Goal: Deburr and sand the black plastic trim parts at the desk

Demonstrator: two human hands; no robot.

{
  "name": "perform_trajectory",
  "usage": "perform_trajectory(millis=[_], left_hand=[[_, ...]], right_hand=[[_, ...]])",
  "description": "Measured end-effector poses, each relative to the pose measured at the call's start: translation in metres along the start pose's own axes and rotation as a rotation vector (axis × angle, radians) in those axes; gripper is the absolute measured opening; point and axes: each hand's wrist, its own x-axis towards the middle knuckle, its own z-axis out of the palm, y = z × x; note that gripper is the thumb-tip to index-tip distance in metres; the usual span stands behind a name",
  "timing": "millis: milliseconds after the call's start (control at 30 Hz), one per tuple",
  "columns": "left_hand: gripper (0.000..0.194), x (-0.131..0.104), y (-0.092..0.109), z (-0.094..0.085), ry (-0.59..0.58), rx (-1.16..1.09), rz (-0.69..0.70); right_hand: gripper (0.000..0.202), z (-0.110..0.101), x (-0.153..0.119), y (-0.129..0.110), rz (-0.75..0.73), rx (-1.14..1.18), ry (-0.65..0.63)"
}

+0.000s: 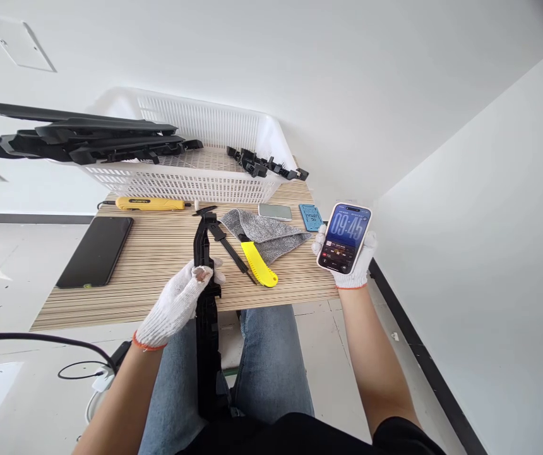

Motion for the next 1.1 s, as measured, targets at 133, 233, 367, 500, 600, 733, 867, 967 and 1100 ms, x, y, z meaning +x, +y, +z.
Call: perform_trajectory(millis=[133, 233, 367, 500, 600, 733, 867, 967, 1100], left_hand=[[0.069, -0.0001, 0.0008, -0.0008, 0.004, 0.023, 0.006], [0.07, 0.0, 0.0016, -0.0008, 0.011, 0.036, 0.008], [0.067, 0.0003, 0.0002, -0.0004, 0.024, 0.046, 0.022], [0.066, 0.0007, -0.0019, -0.0007, 0.014, 0.044, 0.021], [0.065, 0.0006, -0.0025, -0.0012, 0.004, 0.033, 0.019], [0.065, -0.0007, -0.0019, -0.0017, -0.013, 0.003, 0.006], [0.064, -0.0012, -0.0016, -0.0015, -0.02, -0.01, 0.013], [0.066, -0.0008, -0.0021, -0.0011, -0.021, -0.012, 0.012], [0.068, -0.001, -0.0015, -0.0006, -0.016, -0.007, 0.008]], right_hand=[[0.06, 0.0011, 0.0005, -0.0008, 0.0, -0.039, 0.02], [0.062, -0.0008, 0.0008, -0.0013, 0.003, -0.041, 0.019], [0.057, -0.0054, 0.0012, -0.002, 0.015, -0.019, -0.023], [0.055, -0.0052, 0.0021, -0.0027, 0.032, -0.036, -0.049], [0.059, -0.0016, 0.0026, -0.0024, 0.074, -0.066, -0.056], [0.068, 0.0012, 0.0027, -0.0001, 0.135, -0.106, -0.029], [0.064, -0.0009, 0.0042, 0.0018, 0.174, -0.128, 0.013], [0.063, -0.0021, 0.0055, 0.0007, 0.173, -0.133, 0.019], [0.064, -0.0005, 0.0047, -0.0024, 0.203, -0.159, -0.03]])
